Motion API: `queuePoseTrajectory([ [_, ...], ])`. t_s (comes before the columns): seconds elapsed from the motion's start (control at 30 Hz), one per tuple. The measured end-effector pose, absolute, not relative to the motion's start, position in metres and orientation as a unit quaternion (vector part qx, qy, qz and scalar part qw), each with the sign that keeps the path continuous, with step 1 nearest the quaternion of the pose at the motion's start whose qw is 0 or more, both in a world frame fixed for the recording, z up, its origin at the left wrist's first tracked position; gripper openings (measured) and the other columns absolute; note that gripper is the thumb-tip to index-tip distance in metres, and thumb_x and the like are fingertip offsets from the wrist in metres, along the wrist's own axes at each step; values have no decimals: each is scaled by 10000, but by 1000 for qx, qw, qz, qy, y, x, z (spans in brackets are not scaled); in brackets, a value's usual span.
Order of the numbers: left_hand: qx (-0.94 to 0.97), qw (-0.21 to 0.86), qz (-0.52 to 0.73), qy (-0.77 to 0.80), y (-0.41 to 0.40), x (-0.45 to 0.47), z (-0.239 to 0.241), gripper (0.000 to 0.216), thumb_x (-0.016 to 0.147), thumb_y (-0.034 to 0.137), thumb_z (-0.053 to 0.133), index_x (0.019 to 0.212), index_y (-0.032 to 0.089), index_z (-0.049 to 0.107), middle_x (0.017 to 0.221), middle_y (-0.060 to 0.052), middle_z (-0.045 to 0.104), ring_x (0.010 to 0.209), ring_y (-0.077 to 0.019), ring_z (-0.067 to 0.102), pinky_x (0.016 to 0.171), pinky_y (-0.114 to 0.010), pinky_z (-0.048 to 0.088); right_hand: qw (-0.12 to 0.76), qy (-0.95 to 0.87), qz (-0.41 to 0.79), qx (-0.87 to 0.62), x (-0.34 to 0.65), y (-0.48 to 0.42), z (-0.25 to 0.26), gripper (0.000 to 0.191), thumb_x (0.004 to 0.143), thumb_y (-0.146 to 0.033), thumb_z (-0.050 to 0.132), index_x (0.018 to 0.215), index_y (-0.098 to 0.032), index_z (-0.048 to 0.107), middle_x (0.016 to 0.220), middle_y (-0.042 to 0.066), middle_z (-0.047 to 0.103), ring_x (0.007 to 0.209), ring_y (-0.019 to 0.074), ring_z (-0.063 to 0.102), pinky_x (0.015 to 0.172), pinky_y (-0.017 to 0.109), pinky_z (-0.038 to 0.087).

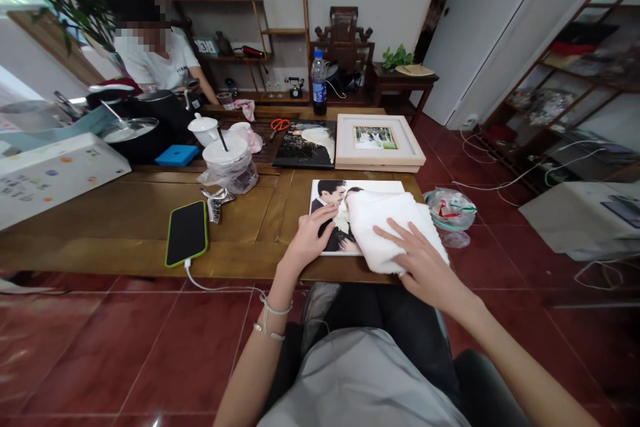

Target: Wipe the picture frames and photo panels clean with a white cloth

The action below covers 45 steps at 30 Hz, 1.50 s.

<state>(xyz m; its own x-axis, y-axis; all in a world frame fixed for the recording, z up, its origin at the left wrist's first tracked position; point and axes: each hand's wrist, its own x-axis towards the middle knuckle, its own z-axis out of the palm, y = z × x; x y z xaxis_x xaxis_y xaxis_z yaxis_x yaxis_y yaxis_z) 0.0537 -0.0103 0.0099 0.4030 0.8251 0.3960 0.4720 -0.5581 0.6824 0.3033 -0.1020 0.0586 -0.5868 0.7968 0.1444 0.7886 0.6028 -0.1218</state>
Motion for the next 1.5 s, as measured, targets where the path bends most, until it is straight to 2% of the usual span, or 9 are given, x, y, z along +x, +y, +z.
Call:
queuePoseTrajectory([
  [0.23,807,237,361,402,-10,53,10,307,899,191,471,1167,203,621,1280,-88,597,1234,-238,513,1042,-458,390,98,-863,-6,-495,318,-27,57,473,624,-31,447,991,-200,693,1461,42,384,1372,324,259,1083,608,204],
  [0.43,805,244,359,403,-10,53,12,312,902,202,469,1179,210,613,1292,-83,589,1243,-231,505,1045,-445,390,97,-853,-26,-513,318,6,54,494,661,-49,444,1072,-199,674,1466,41,380,1377,339,236,1072,645,177],
  [0.7,806,240,361,404,-9,52,8,322,899,208,475,1194,221,604,1293,-74,590,1246,-229,503,1047,-444,390,70,-877,-15,-475,307,-55,58,404,638,-27,457,919,-179,703,1470,50,370,1388,351,194,1075,653,167],
  [0.87,806,234,365,402,-10,52,8,327,898,195,474,1197,226,602,1288,-78,593,1238,-233,510,1041,-451,394,56,-898,15,-436,302,-106,65,337,595,5,439,744,-176,681,1503,20,302,1406,338,115,1099,644,123],
  [0.97,806,234,366,401,-10,53,9,329,896,189,475,1198,223,601,1292,-80,589,1239,-233,509,1043,-450,392,53,-902,43,-426,304,-119,68,339,567,9,425,710,-177,669,1501,10,306,1411,324,94,1108,635,108],
  [1.23,806,240,361,403,-9,53,9,313,902,194,468,1180,212,610,1289,-81,591,1239,-236,508,1045,-459,386,100,-898,65,-423,318,-77,64,512,566,-4,401,937,-208,689,1452,2,396,1404,273,174,1100,620,143],
  [1.37,803,246,365,402,-9,53,9,309,904,203,470,1179,211,612,1282,-85,596,1241,-238,507,1045,-461,388,118,-890,54,-438,317,-36,61,482,571,-20,422,902,-225,704,1420,11,445,1379,293,253,1084,628,172],
  [1.5,803,252,366,398,-9,52,10,314,903,209,475,1187,217,607,1299,-82,584,1250,-230,499,1050,-455,386,125,-873,30,-470,314,-1,56,469,614,-28,436,962,-201,699,1411,47,460,1362,295,294,1088,610,184],
])
